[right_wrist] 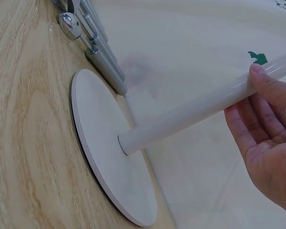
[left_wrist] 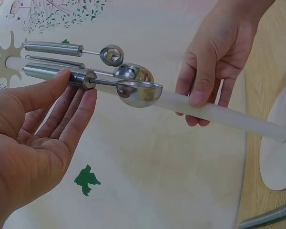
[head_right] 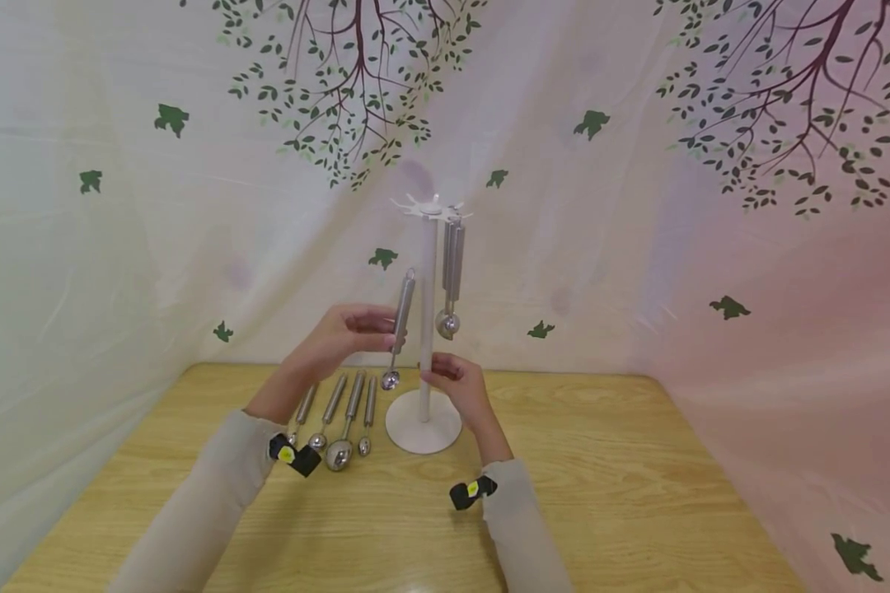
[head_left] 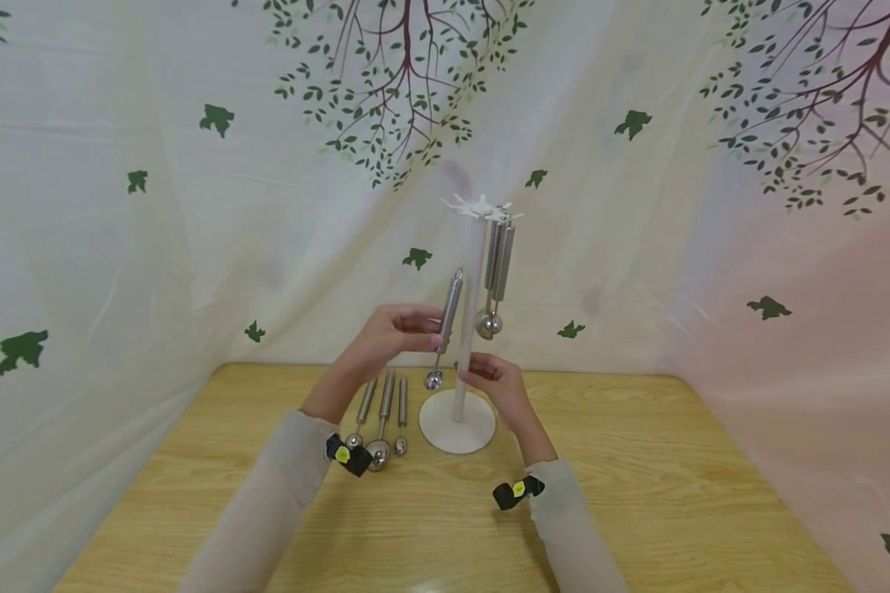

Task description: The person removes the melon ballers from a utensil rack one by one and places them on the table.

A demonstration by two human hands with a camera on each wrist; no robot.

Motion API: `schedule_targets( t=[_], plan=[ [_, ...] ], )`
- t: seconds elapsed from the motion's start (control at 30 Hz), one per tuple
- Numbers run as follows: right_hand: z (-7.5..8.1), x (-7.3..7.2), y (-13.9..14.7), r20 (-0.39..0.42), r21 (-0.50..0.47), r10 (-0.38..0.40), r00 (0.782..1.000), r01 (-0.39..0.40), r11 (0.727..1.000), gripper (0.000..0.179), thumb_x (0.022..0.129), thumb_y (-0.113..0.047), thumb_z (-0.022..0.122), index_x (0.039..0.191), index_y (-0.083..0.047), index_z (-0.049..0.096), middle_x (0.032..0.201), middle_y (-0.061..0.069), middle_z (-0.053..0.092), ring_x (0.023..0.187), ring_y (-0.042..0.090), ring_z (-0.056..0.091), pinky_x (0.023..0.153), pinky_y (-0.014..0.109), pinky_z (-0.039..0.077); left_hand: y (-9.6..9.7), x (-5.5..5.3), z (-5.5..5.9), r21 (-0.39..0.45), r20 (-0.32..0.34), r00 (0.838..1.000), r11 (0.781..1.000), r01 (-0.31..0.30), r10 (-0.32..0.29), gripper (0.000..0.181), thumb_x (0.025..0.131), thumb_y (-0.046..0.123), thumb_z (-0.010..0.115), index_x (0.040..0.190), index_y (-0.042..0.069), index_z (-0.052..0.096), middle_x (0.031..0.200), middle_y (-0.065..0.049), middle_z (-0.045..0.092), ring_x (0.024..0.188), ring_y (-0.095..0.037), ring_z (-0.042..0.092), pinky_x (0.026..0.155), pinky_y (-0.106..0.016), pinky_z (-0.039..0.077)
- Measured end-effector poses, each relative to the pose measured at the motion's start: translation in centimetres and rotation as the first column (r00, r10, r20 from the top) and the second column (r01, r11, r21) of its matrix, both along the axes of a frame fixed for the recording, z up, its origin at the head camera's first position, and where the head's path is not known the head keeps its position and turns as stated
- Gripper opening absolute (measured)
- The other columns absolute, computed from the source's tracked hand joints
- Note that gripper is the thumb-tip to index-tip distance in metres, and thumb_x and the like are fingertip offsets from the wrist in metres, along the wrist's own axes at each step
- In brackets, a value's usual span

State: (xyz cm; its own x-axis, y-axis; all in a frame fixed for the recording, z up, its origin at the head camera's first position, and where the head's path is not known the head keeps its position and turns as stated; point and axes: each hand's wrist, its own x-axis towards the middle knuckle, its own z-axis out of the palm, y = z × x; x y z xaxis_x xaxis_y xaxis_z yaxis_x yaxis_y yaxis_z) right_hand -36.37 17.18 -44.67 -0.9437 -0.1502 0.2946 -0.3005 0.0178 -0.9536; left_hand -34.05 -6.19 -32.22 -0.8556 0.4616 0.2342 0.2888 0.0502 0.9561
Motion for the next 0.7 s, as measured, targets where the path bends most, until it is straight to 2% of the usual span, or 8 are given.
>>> schedule_targets(
  t=[0.3,0.5,0.7],
  plan=[
    [-0.1,0.0,0.1,-0.011,0.006,-0.003,1.000,0.003,1.000,0.033,0.092,-0.003,0.073,0.123,0.006,0.067,0.117,0.019,0.074,0.100,0.010,0.072,0.094,0.031,0.060,-2.7,-0.2,-1.5,-0.065,0.014,0.999,0.997,-0.030,0.031,0.041,0.094,0.003,0.070,0.134,0.001,0.063,0.123,-0.017,0.072,0.105,-0.016,0.071,0.101,-0.038,0.057],
    [-0.1,0.1,0.1,-0.011,-0.006,0.002,1.000,-0.002,1.000,0.033,0.091,-0.004,0.074,0.122,0.007,0.067,0.111,0.010,0.077,0.099,0.010,0.072,0.094,0.030,0.060,-5.0,-0.2,-2.9,-0.083,0.011,0.998,0.995,-0.056,0.057,0.041,0.093,0.003,0.071,0.133,-0.002,0.062,0.117,-0.015,0.074,0.098,-0.013,0.072,0.096,-0.036,0.060],
    [-0.2,0.2,0.1,0.008,-0.012,0.001,1.000,-0.001,1.000,0.036,0.091,-0.006,0.075,0.123,0.007,0.066,0.108,0.003,0.078,0.099,0.009,0.072,0.094,0.028,0.059,-6.8,-0.2,-4.4,-0.119,0.056,0.994,0.989,-0.091,0.099,0.042,0.094,0.005,0.071,0.135,-0.002,0.061,0.121,-0.016,0.072,0.101,-0.013,0.071,0.096,-0.036,0.059]
  ],
)
